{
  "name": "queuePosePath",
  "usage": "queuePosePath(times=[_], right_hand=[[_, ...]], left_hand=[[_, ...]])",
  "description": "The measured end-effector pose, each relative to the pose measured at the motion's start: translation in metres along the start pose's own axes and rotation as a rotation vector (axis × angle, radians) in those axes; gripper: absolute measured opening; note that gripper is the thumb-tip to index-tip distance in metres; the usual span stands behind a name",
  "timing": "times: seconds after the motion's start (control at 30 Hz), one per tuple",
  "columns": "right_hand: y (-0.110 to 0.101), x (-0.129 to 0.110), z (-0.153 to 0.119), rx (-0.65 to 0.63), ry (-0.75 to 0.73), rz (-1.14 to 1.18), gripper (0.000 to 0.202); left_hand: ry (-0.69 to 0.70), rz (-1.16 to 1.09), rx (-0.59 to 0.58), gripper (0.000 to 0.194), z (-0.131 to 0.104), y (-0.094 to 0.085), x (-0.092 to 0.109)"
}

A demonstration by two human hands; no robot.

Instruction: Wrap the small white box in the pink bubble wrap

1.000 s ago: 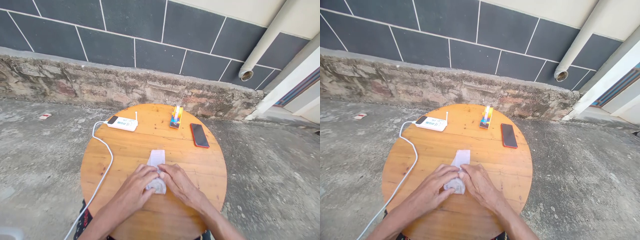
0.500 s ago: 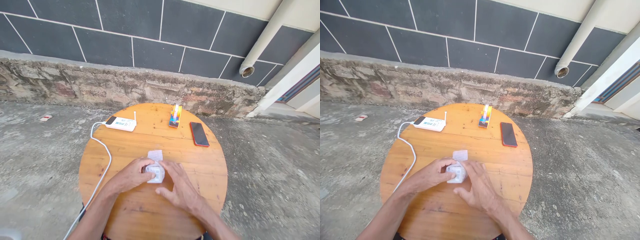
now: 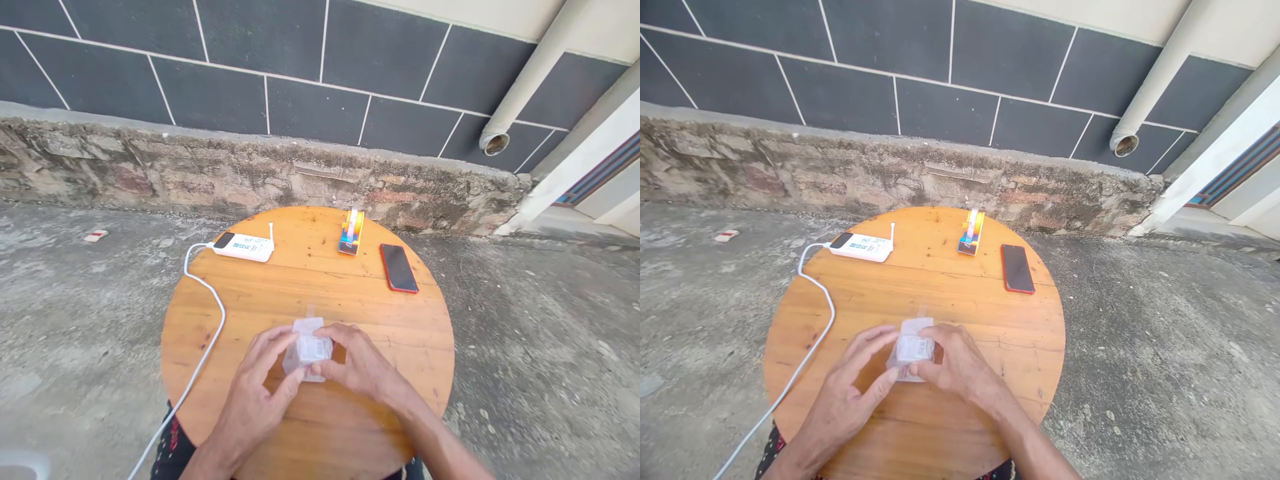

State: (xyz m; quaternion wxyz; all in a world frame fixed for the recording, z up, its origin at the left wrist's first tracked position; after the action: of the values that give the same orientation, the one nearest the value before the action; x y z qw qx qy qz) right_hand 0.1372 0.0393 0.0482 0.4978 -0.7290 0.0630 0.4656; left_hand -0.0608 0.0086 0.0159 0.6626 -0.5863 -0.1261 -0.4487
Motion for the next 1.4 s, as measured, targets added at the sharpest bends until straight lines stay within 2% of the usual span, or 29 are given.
queuePosePath(times=[0.1, 0.2, 0.4, 0.47, 0.57, 0.63, 0.73, 0.87, 0.97, 1.1, 1.2, 1.3, 1.4], right_hand=[[-0.005, 0.0, 0.006, -0.116, 0.031, 0.113, 0.027], [-0.01, 0.002, 0.014, -0.208, 0.008, 0.16, 0.024], [-0.013, 0.013, 0.026, -0.234, 0.018, 0.097, 0.028], [-0.009, 0.015, 0.026, -0.213, 0.025, 0.139, 0.029], [0.0, 0.016, 0.025, -0.091, 0.058, 0.164, 0.034], [0.005, 0.014, 0.024, -0.006, 0.069, 0.114, 0.033], [0.009, 0.011, 0.023, 0.04, 0.063, 0.012, 0.032], [0.01, 0.016, 0.021, 0.026, 0.061, 0.049, 0.033], [0.012, 0.022, 0.018, 0.035, 0.027, 0.141, 0.033], [0.015, 0.022, 0.014, 0.058, -0.027, 0.152, 0.032], [0.014, 0.019, 0.011, 0.07, -0.066, 0.112, 0.03], [0.013, 0.018, 0.009, 0.077, -0.094, 0.098, 0.029], [0.012, 0.02, 0.009, 0.07, -0.041, 0.074, 0.028]], left_hand=[[0.056, 0.05, 0.044, 0.037, -0.012, 0.014, -0.002], [0.042, 0.035, 0.061, 0.034, -0.011, 0.021, -0.004], [-0.038, -0.059, 0.08, 0.029, -0.001, 0.02, -0.003], [-0.056, -0.076, 0.099, 0.028, 0.0, 0.02, -0.003], [-0.083, -0.09, 0.124, 0.026, 0.003, 0.022, -0.004], [-0.117, -0.107, 0.123, 0.026, 0.004, 0.023, -0.004], [-0.18, -0.165, 0.107, 0.029, 0.002, 0.022, -0.004], [-0.418, -0.37, 0.099, 0.042, -0.013, 0.009, -0.005], [-0.539, -0.536, 0.016, 0.047, -0.023, -0.001, -0.006], [-0.468, -0.614, -0.105, 0.042, -0.017, -0.005, -0.002], [-0.362, -0.672, -0.127, 0.039, -0.006, -0.002, 0.002], [-0.328, -0.695, -0.13, 0.039, 0.001, 0.002, 0.004], [-0.301, -0.668, -0.128, 0.038, 0.004, 0.005, 0.004]])
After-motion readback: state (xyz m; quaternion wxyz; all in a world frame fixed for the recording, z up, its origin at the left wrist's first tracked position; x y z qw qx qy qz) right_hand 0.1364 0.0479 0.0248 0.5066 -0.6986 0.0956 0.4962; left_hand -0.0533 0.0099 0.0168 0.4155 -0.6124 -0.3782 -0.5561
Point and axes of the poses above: each hand's wrist, its own z-axis towards the middle knuckle, its own y-axis out of the palm, x = y × z, the point moved 1 cm from there along z, towards the middle knuckle, and after that the axes turned 14 degrees about -x, right-handed, at the moved point
